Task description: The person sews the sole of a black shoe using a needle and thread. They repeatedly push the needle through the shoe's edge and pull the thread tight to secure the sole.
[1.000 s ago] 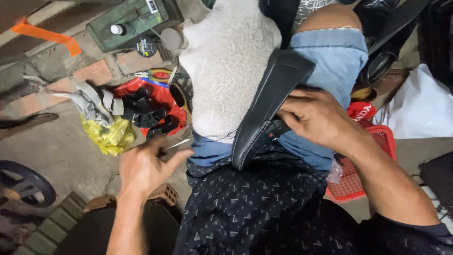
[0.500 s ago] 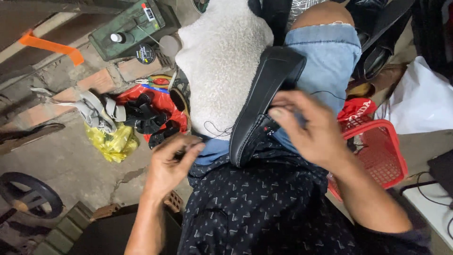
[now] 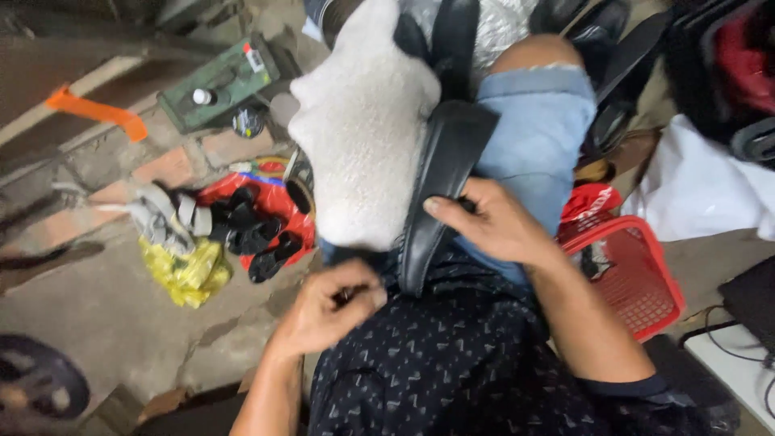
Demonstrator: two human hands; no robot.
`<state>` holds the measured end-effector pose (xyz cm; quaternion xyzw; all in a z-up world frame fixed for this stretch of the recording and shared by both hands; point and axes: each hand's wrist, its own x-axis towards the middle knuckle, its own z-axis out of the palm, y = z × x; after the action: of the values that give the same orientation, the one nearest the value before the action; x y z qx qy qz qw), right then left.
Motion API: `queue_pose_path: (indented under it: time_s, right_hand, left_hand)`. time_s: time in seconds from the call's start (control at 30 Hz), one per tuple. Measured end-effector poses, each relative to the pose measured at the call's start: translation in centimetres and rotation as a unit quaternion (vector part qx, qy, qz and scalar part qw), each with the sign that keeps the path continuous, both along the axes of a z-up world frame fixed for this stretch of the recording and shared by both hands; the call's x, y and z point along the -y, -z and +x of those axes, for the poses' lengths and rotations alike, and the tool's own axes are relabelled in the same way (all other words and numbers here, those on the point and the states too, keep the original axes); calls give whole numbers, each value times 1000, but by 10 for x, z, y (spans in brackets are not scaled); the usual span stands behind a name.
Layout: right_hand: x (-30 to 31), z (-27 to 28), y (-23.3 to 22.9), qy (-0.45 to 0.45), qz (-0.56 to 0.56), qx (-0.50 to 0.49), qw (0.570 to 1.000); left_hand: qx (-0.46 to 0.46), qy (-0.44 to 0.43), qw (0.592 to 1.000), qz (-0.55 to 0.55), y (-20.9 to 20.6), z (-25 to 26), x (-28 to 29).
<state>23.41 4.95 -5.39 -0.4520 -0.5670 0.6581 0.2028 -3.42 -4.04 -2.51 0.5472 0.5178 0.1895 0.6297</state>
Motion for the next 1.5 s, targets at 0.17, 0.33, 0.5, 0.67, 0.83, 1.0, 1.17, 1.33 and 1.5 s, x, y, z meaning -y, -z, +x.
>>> queue_pose_path:
  time_s: [0.17, 0.33, 0.5, 0.67, 0.83, 1.0, 1.17, 1.33, 1.5]
  right_hand:
    - [3, -14, -7, 31, -60, 141, 988]
    - [-3, -9, -10, 1, -18, 106, 994]
    - [-5, -11, -9, -11, -21, 127, 992]
    - [-3, -13, -11, 11, -33, 116, 993]
    - [5, -10, 1, 29, -19, 79, 996]
    - [1, -12, -11, 25, -34, 80, 996]
    - [1, -12, -8, 25, -40, 104, 993]
    - [5, -10, -7, 11, -6, 132, 991]
    - [6, 2, -31, -21, 40, 164, 985]
  left_hand:
    - [-85, -7, 996, -12, -3, 20, 1]
    - [-196, 1, 979, -61, -8, 2, 3]
    - [-413, 49, 892, 180, 7, -4, 17]
    - [-463, 84, 848, 244, -14, 1, 4]
    - [-395, 80, 882, 244, -37, 9, 0]
    - [-234, 107, 944, 207, -43, 8, 2]
    - [-59, 25, 939, 339, -41, -12, 27]
    - [-72, 32, 955, 285, -34, -23, 36]
    - [-231, 26, 954, 191, -53, -36, 14]
